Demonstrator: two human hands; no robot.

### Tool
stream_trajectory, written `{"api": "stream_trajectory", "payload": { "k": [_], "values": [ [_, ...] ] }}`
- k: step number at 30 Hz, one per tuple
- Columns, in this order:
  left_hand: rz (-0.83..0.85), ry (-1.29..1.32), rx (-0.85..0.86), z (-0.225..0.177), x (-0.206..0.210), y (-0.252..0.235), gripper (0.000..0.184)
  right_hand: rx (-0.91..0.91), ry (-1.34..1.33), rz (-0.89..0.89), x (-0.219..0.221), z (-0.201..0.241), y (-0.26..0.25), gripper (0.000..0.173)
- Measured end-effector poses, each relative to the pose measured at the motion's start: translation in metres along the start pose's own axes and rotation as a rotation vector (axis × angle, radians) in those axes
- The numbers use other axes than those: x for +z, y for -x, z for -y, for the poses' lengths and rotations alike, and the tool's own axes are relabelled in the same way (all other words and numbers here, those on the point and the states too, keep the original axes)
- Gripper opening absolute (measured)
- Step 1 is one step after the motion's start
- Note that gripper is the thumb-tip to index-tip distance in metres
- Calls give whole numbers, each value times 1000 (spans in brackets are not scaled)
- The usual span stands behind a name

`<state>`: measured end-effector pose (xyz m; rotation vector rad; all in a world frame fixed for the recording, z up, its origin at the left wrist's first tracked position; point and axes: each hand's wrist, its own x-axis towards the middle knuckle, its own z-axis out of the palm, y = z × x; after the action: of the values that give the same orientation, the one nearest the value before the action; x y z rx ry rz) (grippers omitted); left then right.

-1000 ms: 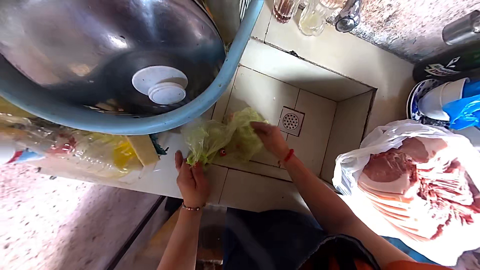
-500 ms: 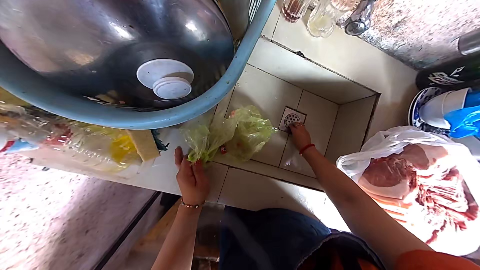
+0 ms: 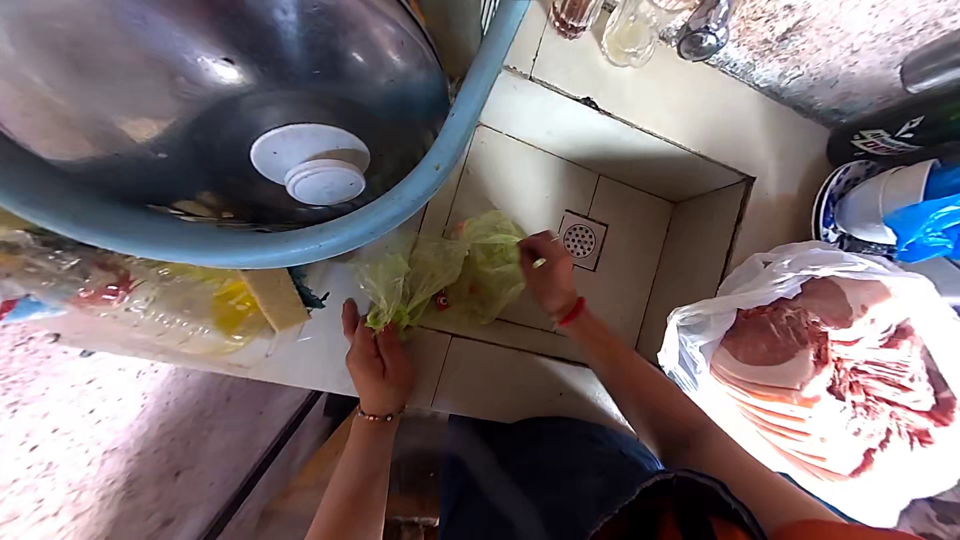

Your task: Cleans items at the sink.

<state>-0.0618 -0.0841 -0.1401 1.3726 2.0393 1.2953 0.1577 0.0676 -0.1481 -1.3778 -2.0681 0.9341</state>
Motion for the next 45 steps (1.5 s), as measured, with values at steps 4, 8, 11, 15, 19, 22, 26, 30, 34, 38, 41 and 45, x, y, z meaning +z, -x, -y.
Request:
{"api": "stream_trajectory", "payload": {
  "k": [4, 8, 11, 15, 19, 22, 26, 30, 34, 38, 41, 45],
  "values": [
    [-16, -7, -6, -2, 1, 1, 47, -28, 53, 560, 32, 10, -2, 30],
    [-15, -3, -13, -2, 0, 1, 46, 191, 90, 149, -9, -43, -20, 29],
    [-8, 3, -23, -2, 1, 2, 46, 520, 267, 132, -43, -107, -38, 35],
    [-15, -6, -25, -3, 1, 1, 45, 427, 409, 234, -46, -146, -17, 33],
    [-15, 4, -4, -1, 1, 1, 46, 412, 501, 270, -40, -148, -19, 29],
    [-15, -5, 6, 0, 0, 1, 46, 396, 555, 345, -40, -147, -24, 28],
    [-20, 13, 3, 0, 1, 0, 45, 388, 591, 416, -41, -152, -28, 31],
    [-18, -18, -19, -1, 0, 0, 45, 238, 331, 254, -34, -101, -22, 29],
    [-12, -31, -22, 1, -1, 1, 45, -120, 126, 137, 19, -7, 3, 15],
    [-9, -17, -21, -1, -1, -1, 45, -86, 170, 612, 48, 15, -2, 40],
    [-22, -4, -7, -1, 0, -1, 45, 26, 96, 338, 17, -9, -8, 33],
    [-12, 4, 20, 2, 0, 0, 44, 449, 202, 141, -29, -86, -36, 29]
  ]
}}
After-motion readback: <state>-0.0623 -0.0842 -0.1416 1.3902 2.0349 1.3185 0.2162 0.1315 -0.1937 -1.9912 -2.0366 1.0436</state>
